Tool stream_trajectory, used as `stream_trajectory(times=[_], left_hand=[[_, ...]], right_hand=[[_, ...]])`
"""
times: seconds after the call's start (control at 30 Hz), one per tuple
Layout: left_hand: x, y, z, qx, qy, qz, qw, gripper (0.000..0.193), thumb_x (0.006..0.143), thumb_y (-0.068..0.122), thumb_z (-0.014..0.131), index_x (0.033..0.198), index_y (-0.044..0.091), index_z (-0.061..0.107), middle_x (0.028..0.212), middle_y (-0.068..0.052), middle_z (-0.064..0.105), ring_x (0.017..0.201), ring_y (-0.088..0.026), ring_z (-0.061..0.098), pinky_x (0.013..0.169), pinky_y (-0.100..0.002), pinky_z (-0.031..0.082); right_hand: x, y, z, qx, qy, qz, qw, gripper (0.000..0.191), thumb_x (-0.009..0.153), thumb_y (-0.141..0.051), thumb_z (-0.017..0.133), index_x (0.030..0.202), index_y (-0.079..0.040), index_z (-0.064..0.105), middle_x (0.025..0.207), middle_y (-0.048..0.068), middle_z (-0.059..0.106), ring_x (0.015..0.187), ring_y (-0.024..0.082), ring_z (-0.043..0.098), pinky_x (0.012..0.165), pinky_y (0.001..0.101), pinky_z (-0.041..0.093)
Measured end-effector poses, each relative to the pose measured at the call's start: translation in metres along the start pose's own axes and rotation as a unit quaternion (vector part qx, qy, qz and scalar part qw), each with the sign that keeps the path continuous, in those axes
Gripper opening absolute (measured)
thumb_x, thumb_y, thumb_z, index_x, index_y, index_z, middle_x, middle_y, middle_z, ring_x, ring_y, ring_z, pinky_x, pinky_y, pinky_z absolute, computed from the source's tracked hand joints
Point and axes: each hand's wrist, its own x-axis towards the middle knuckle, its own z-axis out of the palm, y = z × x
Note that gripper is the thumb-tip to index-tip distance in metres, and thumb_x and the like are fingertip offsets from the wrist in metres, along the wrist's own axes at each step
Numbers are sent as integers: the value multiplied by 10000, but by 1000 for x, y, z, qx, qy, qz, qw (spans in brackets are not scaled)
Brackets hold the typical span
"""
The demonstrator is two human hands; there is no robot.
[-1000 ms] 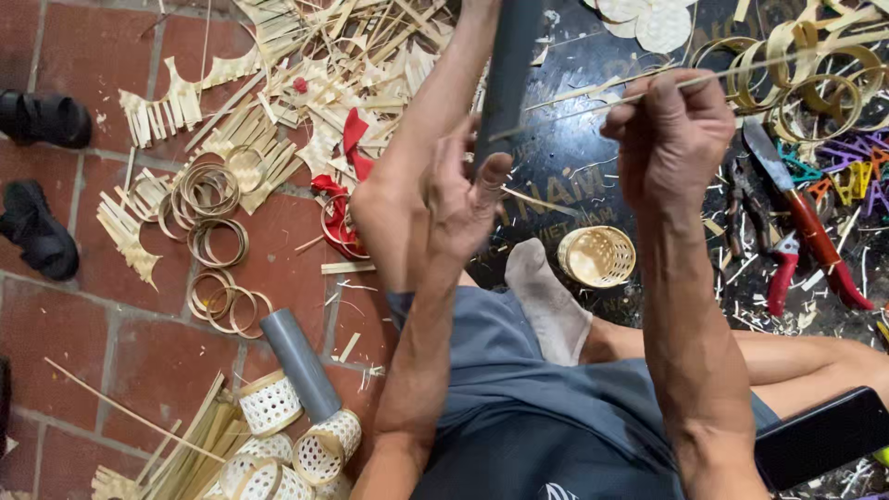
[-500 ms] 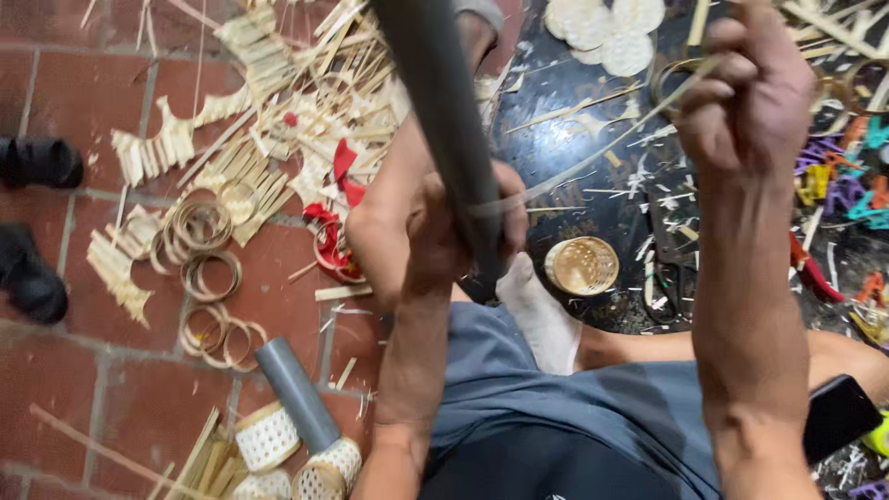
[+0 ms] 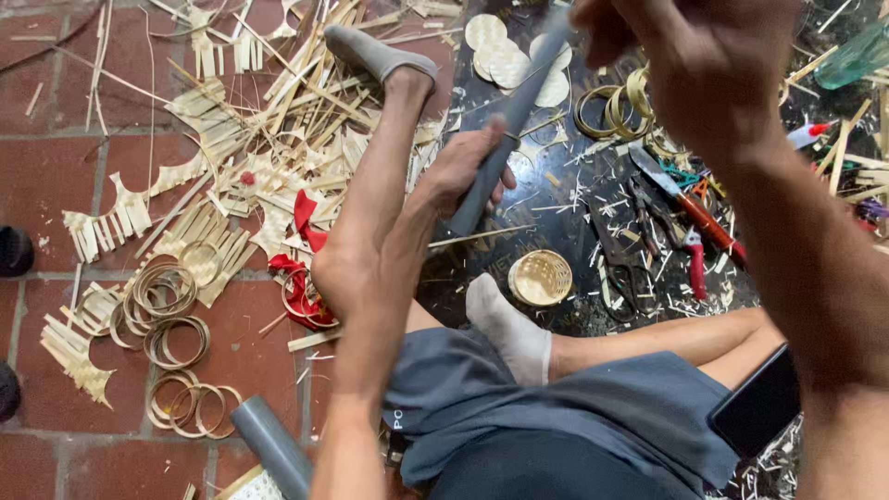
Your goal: The person sits on the floor and shaves a thin bamboo strip with a knife, then bends the strip and fits it around the rim of a small woven bamboo basket, pressing it into place by hand and with a gray cylindrical tube, and trimming with pliers.
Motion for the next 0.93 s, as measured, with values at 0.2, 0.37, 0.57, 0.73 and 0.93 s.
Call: stream_trajectory(times=[0.2, 0.37, 0.57, 0.73, 0.93], left_hand=[[-34, -30, 2, -378, -43, 198, 903, 632, 1067, 553, 459, 1386, 12, 530, 867, -162, 675, 641, -204, 639, 567, -348, 538], [-76, -15, 22, -495, -268, 311, 766, 631, 1103, 574, 432, 1446, 51, 514, 814, -147, 659, 578, -186, 624, 469, -328, 516], [-99, 21, 8, -119, -450, 87, 881, 622, 1092, 493, 581, 1365, -66, 592, 812, -145, 640, 624, -182, 607, 540, -326, 490], [-74, 29, 25, 143, -244, -15, 959, 445, 1039, 399, 521, 1345, 76, 521, 747, -4, 575, 559, -87, 581, 460, -279, 483], [-46, 15, -12, -11, 82, 45, 996, 474, 1068, 454, 429, 1130, 16, 599, 681, -87, 622, 478, -161, 573, 437, -303, 447]], right_hand=[[-82, -4, 13, 267, 213, 117, 933, 214, 1246, -131, 478, 1298, 53, 575, 1092, 216, 685, 799, 254, 691, 750, 386, 608], [-62, 24, 49, 486, 305, 268, 774, 231, 1219, -106, 515, 1251, 112, 584, 969, 194, 686, 710, 184, 636, 615, 311, 520], [29, 13, 72, 462, -19, 374, 804, 226, 1158, -228, 725, 998, -69, 723, 694, -38, 637, 481, -4, 510, 366, 145, 357], [66, -11, 54, 24, -204, 227, 952, 337, 1137, -270, 562, 953, -36, 719, 664, 58, 636, 526, 117, 575, 459, 253, 439], [6, -35, 27, 55, -24, 52, 997, 206, 1250, -139, 453, 1232, 1, 603, 1042, 125, 706, 990, 189, 744, 865, 312, 647]])
